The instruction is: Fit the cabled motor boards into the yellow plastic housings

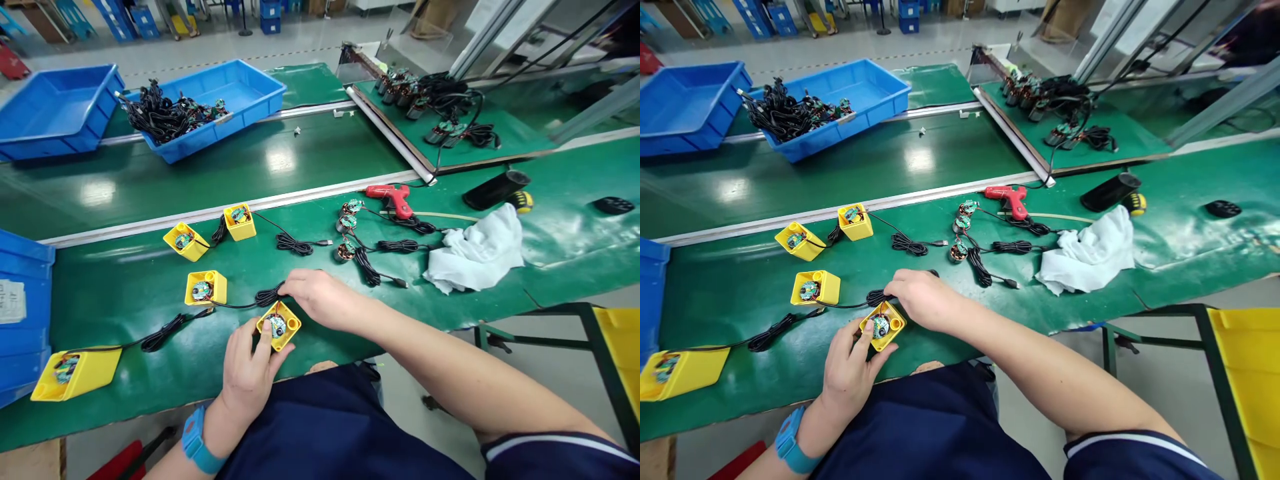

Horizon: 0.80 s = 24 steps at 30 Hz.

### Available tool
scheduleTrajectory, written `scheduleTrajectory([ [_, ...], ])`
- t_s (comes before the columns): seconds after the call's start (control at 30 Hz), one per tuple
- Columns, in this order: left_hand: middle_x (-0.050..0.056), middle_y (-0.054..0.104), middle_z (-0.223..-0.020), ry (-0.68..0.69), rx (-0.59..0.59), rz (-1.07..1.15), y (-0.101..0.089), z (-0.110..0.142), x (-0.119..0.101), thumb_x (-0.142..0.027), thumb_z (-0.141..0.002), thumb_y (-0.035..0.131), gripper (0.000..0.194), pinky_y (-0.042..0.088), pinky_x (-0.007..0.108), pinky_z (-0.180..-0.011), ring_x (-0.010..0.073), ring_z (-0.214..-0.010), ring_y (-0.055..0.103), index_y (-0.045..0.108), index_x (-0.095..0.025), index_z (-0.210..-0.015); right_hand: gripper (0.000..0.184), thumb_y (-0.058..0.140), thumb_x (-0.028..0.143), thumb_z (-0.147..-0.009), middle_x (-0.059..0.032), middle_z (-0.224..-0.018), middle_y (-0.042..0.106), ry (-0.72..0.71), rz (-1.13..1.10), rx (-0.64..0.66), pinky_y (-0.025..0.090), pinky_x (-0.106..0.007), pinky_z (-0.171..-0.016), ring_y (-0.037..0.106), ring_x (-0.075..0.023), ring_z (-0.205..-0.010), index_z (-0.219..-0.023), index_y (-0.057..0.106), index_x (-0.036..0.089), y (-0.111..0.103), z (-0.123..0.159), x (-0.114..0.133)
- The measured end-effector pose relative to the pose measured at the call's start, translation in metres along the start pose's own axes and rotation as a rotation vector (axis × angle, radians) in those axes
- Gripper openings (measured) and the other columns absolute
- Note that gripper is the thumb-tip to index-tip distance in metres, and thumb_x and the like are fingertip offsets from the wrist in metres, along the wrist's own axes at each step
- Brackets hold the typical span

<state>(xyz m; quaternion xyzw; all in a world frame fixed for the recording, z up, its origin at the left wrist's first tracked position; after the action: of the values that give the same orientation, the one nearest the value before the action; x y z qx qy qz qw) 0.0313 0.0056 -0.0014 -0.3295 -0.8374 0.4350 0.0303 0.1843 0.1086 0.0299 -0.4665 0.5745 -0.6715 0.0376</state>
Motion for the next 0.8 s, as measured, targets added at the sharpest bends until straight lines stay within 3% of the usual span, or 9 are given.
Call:
scheduleTrajectory([
  [0.2,0.024,0.068,-0.117,0.013,0.046,0.009,-0.001,-0.001,0.004,-0.026,-0.092,0.076,0.060,0.061,0.043,-0.078,0.0319,-0.100,0.069,0.049,-0.012,-0.144,0.012,0.061,0.017,-0.101,-0.0067,-0.096,0.069,0.025,-0.260,-0.115,0.057,-0.033,-0.081,0.066,-0.0191,-0.090,-0.108,0.071,0.017,-0.001,0.025,0.015],
  [0.37,0.025,0.069,-0.118,0.009,0.052,0.026,-0.002,-0.001,0.007,-0.026,-0.093,0.075,0.059,0.062,0.046,-0.082,0.0337,-0.106,0.069,0.050,-0.011,-0.144,0.021,0.067,0.019,-0.097,-0.0087,-0.103,0.067,0.085,-0.222,-0.072,0.060,-0.038,-0.085,0.068,-0.0220,-0.094,-0.118,0.070,0.017,0.009,0.031,0.022],
  [0.6,0.023,0.069,-0.120,-0.022,0.047,0.088,-0.001,0.001,0.007,-0.031,-0.094,0.074,0.063,0.064,0.045,-0.087,0.0316,-0.111,0.070,0.048,-0.014,-0.148,0.029,0.068,0.017,-0.093,-0.0113,-0.113,0.064,0.126,-0.152,-0.122,0.063,-0.043,-0.087,0.070,-0.0235,-0.096,-0.122,0.066,0.018,0.020,0.031,0.025],
  [0.8,0.021,0.068,-0.123,-0.026,0.003,0.164,-0.023,0.007,0.027,-0.062,-0.096,0.060,0.079,0.062,0.046,-0.093,0.0310,-0.115,0.069,0.040,-0.014,-0.156,0.024,0.065,0.016,-0.094,-0.0121,-0.120,0.062,0.135,-0.150,-0.122,0.064,-0.044,-0.088,0.072,-0.0233,-0.096,-0.118,0.067,0.019,0.022,0.028,0.027],
])
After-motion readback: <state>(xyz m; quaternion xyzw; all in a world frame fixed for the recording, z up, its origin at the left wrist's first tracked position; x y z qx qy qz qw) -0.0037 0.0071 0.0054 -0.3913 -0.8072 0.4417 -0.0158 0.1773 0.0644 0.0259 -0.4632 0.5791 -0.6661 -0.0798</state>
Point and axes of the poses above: each hand's wrist, its own z-axis away from the middle knuckle, its own y-axis out of the palm, x = y × z, the point moved 6 cm from there along -z, towards the middle knuckle
